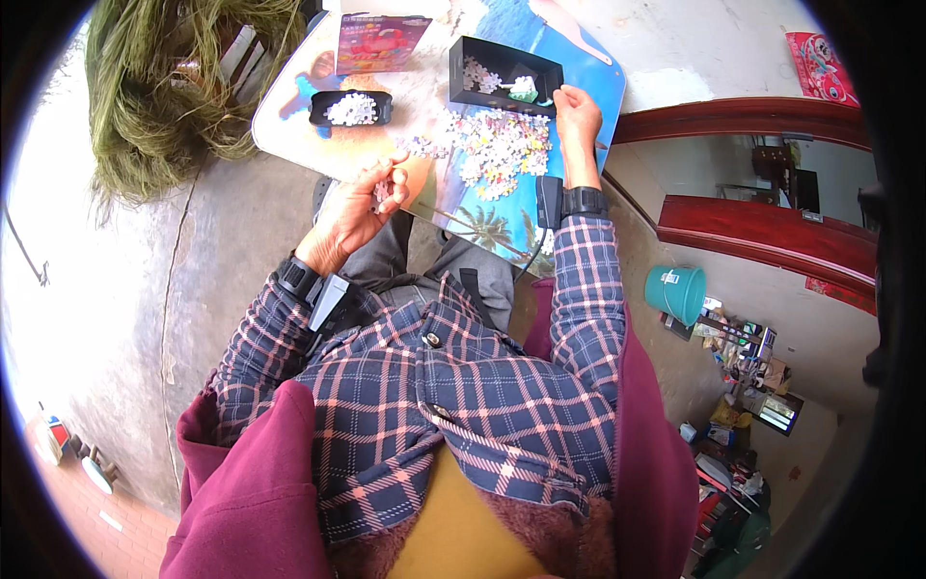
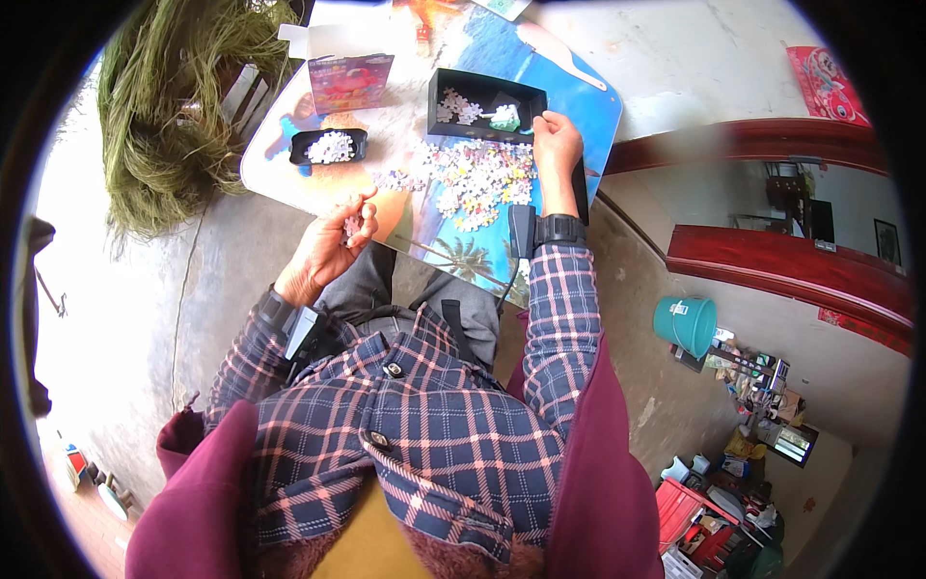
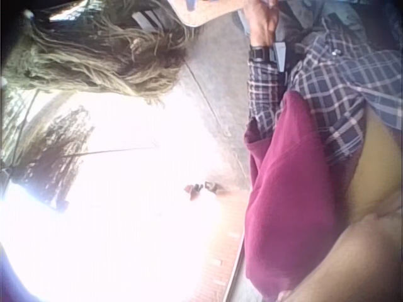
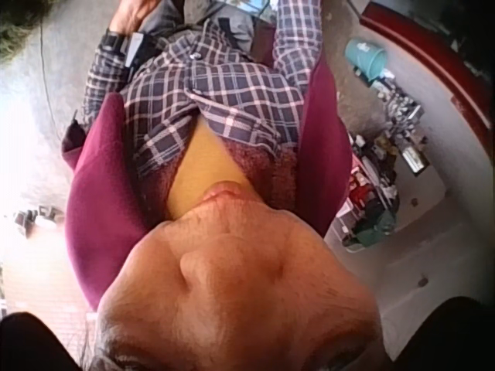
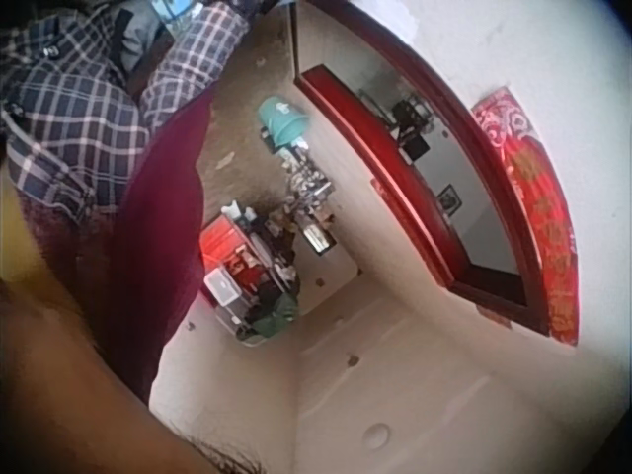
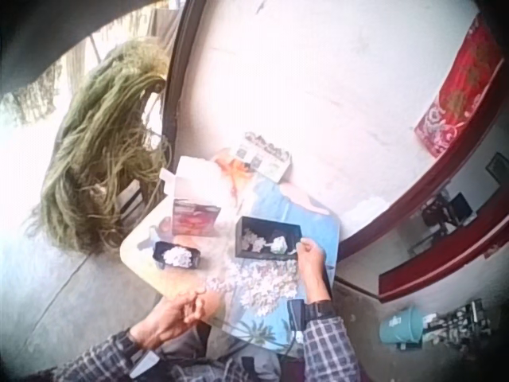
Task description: The person sits at a table and sorts small white puzzle pieces from a pile, picking them up one by one and connecting them into small clusters. The person occasionally places clusters into a black tray while continuing to assemble more pieces by hand.
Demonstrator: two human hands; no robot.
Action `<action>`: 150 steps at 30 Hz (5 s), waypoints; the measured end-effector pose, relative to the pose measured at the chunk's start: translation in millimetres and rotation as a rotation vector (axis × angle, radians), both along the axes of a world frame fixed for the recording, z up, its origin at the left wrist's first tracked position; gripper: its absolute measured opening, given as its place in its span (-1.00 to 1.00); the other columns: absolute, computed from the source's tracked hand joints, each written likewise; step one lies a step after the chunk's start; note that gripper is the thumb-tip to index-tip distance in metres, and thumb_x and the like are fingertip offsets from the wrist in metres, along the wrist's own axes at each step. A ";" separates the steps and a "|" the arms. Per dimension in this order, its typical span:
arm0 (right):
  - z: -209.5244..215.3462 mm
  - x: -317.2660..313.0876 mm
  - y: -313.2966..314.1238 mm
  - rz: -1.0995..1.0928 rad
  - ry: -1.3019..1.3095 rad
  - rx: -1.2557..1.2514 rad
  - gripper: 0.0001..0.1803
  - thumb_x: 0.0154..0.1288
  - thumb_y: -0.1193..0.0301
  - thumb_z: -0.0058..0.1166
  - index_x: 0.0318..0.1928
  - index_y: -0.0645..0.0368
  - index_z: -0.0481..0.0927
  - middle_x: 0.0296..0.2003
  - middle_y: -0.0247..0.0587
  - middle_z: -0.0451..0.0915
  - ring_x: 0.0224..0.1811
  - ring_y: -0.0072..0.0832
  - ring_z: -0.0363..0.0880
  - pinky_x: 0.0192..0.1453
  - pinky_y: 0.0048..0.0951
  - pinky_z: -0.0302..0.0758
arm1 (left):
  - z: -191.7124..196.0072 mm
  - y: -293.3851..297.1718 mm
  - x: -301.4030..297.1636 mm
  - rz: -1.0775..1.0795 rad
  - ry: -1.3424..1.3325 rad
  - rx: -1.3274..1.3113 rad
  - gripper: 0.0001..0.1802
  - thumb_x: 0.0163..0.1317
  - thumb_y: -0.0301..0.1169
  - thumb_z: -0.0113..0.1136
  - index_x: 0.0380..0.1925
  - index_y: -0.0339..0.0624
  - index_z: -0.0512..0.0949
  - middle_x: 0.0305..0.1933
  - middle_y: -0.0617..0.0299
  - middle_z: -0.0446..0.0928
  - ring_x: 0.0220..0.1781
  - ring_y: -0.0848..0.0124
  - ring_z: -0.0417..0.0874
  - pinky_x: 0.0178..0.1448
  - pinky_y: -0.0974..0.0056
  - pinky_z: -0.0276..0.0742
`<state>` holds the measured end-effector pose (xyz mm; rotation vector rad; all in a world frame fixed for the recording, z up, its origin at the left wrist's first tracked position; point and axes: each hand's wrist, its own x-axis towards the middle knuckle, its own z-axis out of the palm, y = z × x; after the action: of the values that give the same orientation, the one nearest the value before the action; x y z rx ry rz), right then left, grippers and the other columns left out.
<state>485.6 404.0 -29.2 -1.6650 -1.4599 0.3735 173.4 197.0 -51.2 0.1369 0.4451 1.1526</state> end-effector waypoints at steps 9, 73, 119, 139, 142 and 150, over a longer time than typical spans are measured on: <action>30.9 -78.8 -115.6 0.421 0.246 -0.190 -0.87 0.26 0.53 0.20 -0.19 0.28 0.68 -0.40 -0.38 0.67 -0.39 -0.72 0.54 -0.27 -0.63 0.49 | 3.9 4.9 2.7 -0.022 -0.366 0.035 -0.32 0.39 -0.12 0.02 0.33 -0.39 0.20 0.40 -0.08 0.24 0.36 0.04 0.37 0.34 0.16 0.42; 22.9 -175.6 -120.5 0.594 0.135 -0.220 -0.80 0.29 0.37 0.18 -0.33 0.30 0.64 -0.56 -0.31 0.62 -0.50 -0.68 0.54 -0.40 -0.54 0.45 | -17.1 -2.9 -15.2 0.078 -0.084 -0.175 -0.71 0.38 -0.26 0.09 -0.14 -0.30 0.51 -0.37 0.24 0.50 -0.43 0.44 0.47 -0.40 0.45 0.40; 36.2 -182.4 -155.1 0.754 -0.239 0.177 -0.94 0.05 0.45 0.26 -0.41 0.08 0.63 -0.43 -0.31 0.62 -0.33 -0.27 0.57 -0.23 -0.27 0.50 | -14.8 2.0 -15.8 0.035 -0.608 0.034 -0.26 0.50 0.06 -0.45 0.39 -0.36 0.12 0.44 -0.10 0.20 0.34 0.14 0.40 0.41 0.10 0.33; 34.7 -184.8 -171.9 0.779 -0.284 0.103 -0.81 0.00 0.30 0.36 -0.37 0.03 0.65 -0.29 -0.28 0.60 -0.15 -0.24 0.53 -0.04 -0.24 0.48 | -11.0 5.0 -19.8 0.146 -0.647 0.152 -0.22 0.48 0.10 -0.51 0.42 -0.35 0.04 0.52 -0.07 0.05 0.52 0.05 0.13 0.52 0.06 0.14; 35.5 -185.3 -174.0 0.762 -0.334 0.156 -0.79 -0.02 0.26 0.38 -0.38 0.00 0.65 -0.31 -0.31 0.57 -0.16 -0.26 0.51 -0.06 -0.24 0.46 | -4.6 4.5 -14.5 0.150 -0.637 0.138 -0.22 0.47 0.10 -0.46 0.43 -0.34 0.04 0.52 -0.07 0.05 0.51 0.06 0.14 0.53 0.08 0.11; 30.8 -191.1 -177.9 0.720 -0.357 0.158 -0.79 -0.04 0.26 0.38 -0.41 -0.01 0.63 -0.32 -0.34 0.54 -0.19 -0.26 0.49 -0.09 -0.23 0.41 | -3.8 2.4 -10.0 0.116 -0.671 0.186 -0.22 0.46 0.10 -0.36 0.43 -0.29 0.05 0.52 -0.03 0.06 0.48 0.13 0.20 0.54 0.09 0.09</action>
<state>294.5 226.1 1.6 -1.0663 -2.2840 0.3413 163.4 199.4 -55.0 -0.1181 -0.2509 1.2738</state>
